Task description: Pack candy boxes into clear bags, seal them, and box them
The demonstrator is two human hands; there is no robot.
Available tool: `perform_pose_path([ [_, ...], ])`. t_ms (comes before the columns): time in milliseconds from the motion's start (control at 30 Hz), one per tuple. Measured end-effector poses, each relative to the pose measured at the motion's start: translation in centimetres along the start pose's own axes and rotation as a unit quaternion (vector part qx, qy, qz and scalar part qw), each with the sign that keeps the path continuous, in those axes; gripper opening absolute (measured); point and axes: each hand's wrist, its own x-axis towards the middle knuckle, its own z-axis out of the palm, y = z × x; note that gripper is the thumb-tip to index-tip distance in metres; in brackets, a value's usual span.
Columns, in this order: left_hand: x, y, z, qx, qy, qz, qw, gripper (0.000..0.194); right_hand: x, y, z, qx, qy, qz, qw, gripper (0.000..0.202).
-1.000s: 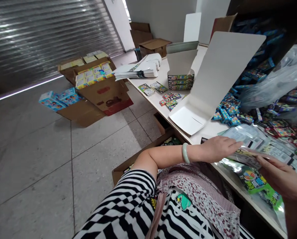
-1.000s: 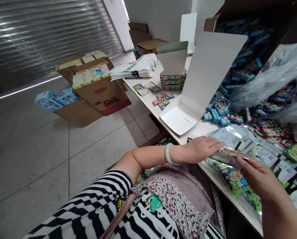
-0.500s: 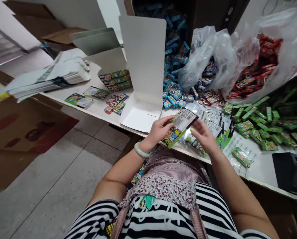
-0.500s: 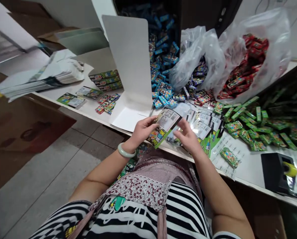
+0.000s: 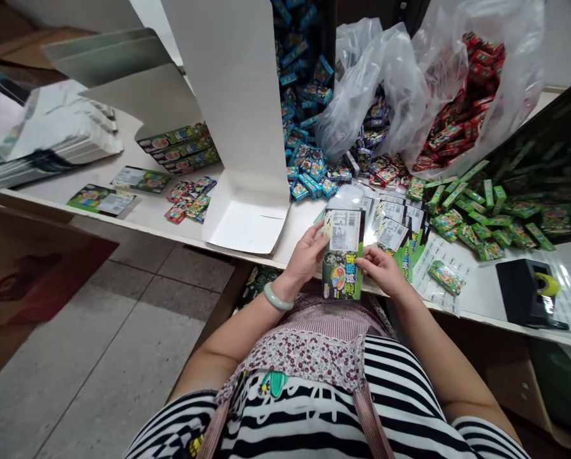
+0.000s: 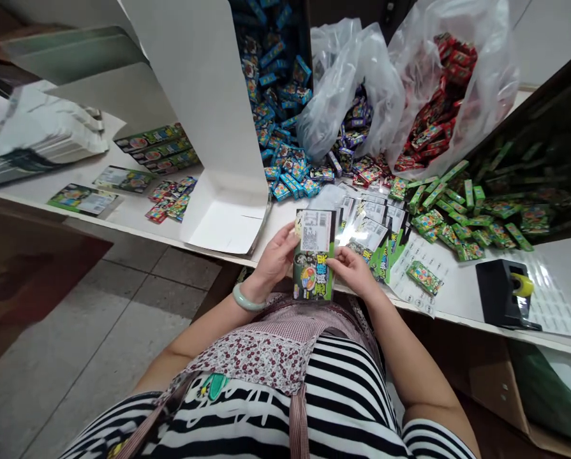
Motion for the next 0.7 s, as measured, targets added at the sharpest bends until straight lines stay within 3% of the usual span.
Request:
perform_pose_path([
  [100,-0.6,0.7,0.3,0.052,-0.042,0.049,0.997,0.073,-1.2,0.3,-0.3,0.003,-0.005,-0.019,1.000,0.045],
  [200,-1.5,0.9,0.9,0.093,-0.095,0.080,0.988,0.068,-1.8,-0.6,-0.5,-0.007,0.105,-0.105,0.989,0.068],
  [333,-2.8,1.4,1.2,0.150,-0.113,0.098,0.977,0.069,-2.0,-2.2,-0.4,-0.061,0.175,-0.148,0.972,0.065],
  [433,-2.9,2.2,0.6,0.227,-0.103,0.122,0.961,0.049,-2.1,-2.6,-0.2,-0.100,0.141,-0.166,0.971,0.046],
  [533,-2.6,3.0,-0.2,0.322,-0.043,0.175,0.930,0.019,-2.2,-2.4,-0.1,-0.135,0.072,-0.158,0.976,0.034],
  [600,-2.3,3.3,-0.4,0.359,-0.024,0.191,0.913,0.020,-2.2,-2.4,0.0,-0.148,0.061,-0.146,0.976,0.029],
  [700,-2.0,3.9,-0.4,0.359,-0.038,0.196,0.912,0.021,-2.2,-3.0,0.4,-0.167,0.092,-0.160,0.969,0.022],
])
